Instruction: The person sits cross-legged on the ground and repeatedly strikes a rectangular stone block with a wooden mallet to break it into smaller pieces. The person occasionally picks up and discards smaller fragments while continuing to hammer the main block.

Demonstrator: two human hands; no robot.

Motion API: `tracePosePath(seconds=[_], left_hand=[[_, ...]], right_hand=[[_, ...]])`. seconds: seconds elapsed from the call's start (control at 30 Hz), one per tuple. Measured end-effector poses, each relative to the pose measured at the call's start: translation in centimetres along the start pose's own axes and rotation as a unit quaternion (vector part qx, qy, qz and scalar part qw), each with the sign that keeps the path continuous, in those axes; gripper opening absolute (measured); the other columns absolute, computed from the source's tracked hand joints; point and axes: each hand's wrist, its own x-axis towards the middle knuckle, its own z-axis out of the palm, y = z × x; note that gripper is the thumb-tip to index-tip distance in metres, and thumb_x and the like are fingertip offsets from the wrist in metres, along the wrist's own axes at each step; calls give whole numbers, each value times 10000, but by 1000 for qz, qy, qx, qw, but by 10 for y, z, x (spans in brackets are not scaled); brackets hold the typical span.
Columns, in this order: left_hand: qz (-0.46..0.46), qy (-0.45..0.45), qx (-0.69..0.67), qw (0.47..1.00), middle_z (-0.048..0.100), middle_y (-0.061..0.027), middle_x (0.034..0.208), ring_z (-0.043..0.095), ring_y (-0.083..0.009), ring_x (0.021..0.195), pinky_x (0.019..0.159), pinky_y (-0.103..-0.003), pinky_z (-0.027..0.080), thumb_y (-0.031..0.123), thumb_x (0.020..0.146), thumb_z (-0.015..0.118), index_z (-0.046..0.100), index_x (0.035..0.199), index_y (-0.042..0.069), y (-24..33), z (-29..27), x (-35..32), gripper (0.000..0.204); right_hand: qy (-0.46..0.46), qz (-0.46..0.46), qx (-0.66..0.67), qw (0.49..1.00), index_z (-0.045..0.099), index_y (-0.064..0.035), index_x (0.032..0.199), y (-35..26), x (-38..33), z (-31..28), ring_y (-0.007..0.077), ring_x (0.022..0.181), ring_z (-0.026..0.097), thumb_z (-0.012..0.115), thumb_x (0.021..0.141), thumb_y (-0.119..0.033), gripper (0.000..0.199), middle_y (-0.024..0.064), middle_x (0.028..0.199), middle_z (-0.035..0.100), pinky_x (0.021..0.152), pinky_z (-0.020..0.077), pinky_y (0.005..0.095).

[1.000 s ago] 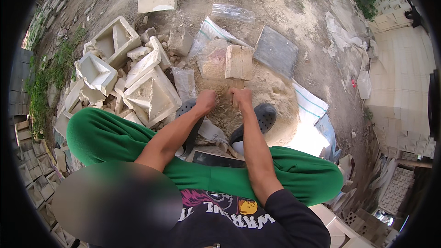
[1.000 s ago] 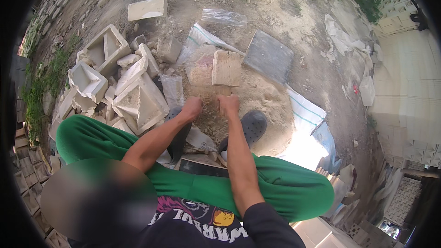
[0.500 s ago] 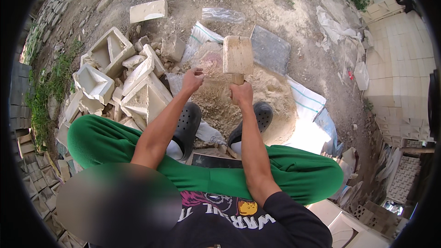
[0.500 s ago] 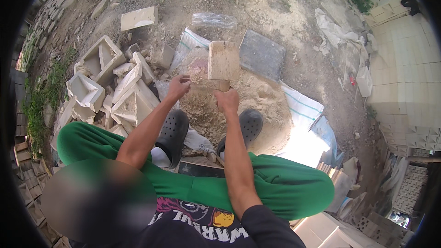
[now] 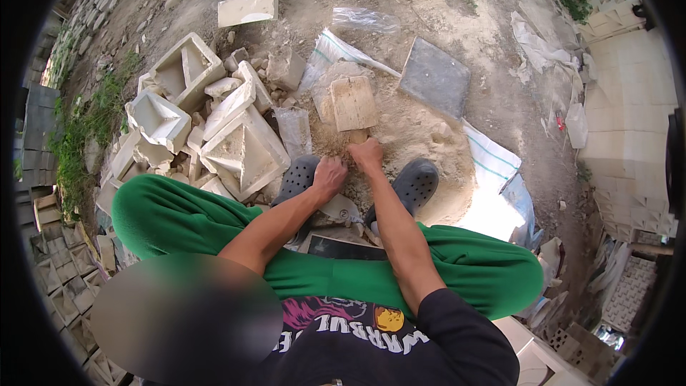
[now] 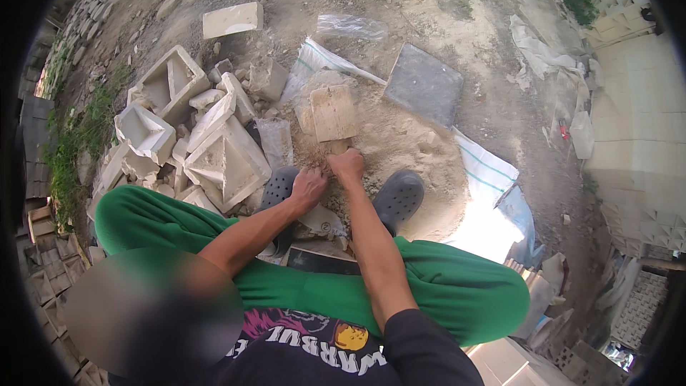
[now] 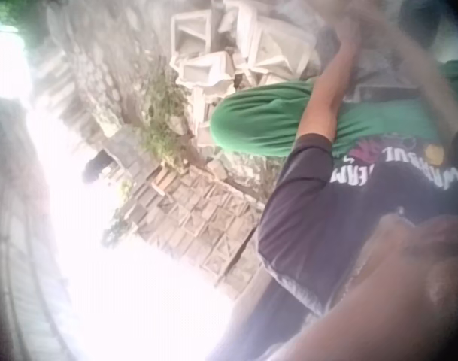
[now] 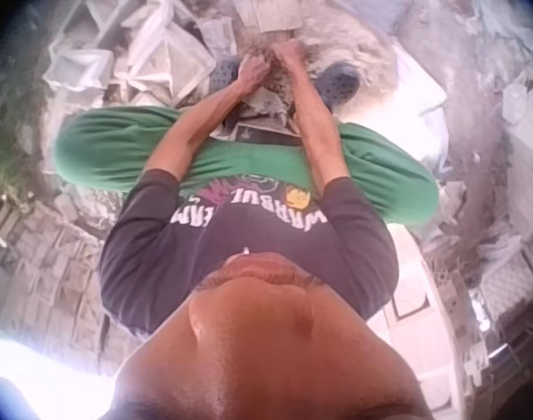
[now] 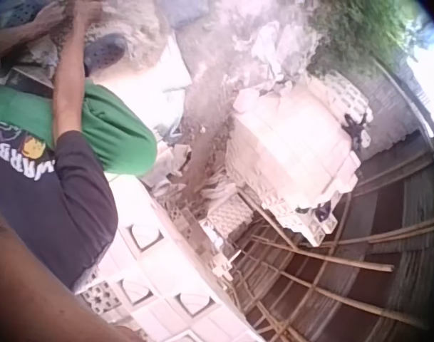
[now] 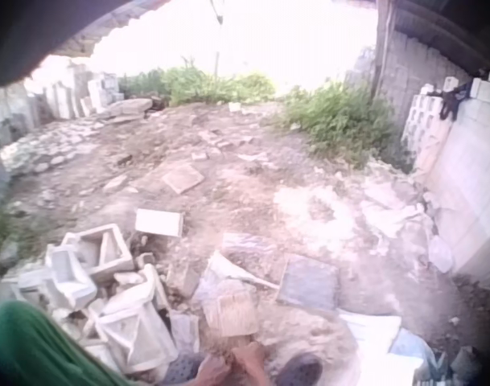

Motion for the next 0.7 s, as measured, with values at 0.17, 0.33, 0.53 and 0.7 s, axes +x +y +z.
tracePosePath(seconds=[0.17, 0.33, 0.53, 0.7], left_hand=[[-13, -43, -43, 998, 663, -179, 928, 674, -301, 889, 717, -384, 525, 85, 798, 606, 693, 887, 31, -2, -10, 7, 136], [-26, -12, -112, 993, 660, -222, 903, 683, -339, 847, 694, -432, 559, 35, 809, 584, 690, 855, -13, -4, 7, 16, 125], [-57, -20, -105, 993, 624, -197, 950, 654, -326, 901, 726, -406, 552, 46, 807, 592, 694, 883, -7, 7, 7, 19, 138], [-55, -26, 16, 998, 588, -157, 990, 617, -295, 935, 751, -352, 530, 80, 806, 611, 699, 913, 11, 18, 20, 13, 155]], right_hand=[[21, -70, 93, 993, 676, 62, 965, -36, 0, -46, 423, 919, 672, 722, 679, -324, 483, 281, 927, 687, 776, 536, 456], [100, -185, 207, 955, 667, 37, 962, -64, -8, -63, 381, 830, 679, 722, 684, -279, 424, 231, 862, 696, 736, 534, 434], [88, -36, -9, 995, 687, 30, 844, -3, -4, 2, 287, 737, 706, 717, 680, -262, 336, 201, 803, 702, 645, 535, 375], [-8, 16, 62, 998, 692, 29, 771, 23, 19, 2, 330, 780, 707, 717, 680, -268, 312, 213, 804, 706, 674, 534, 407]])
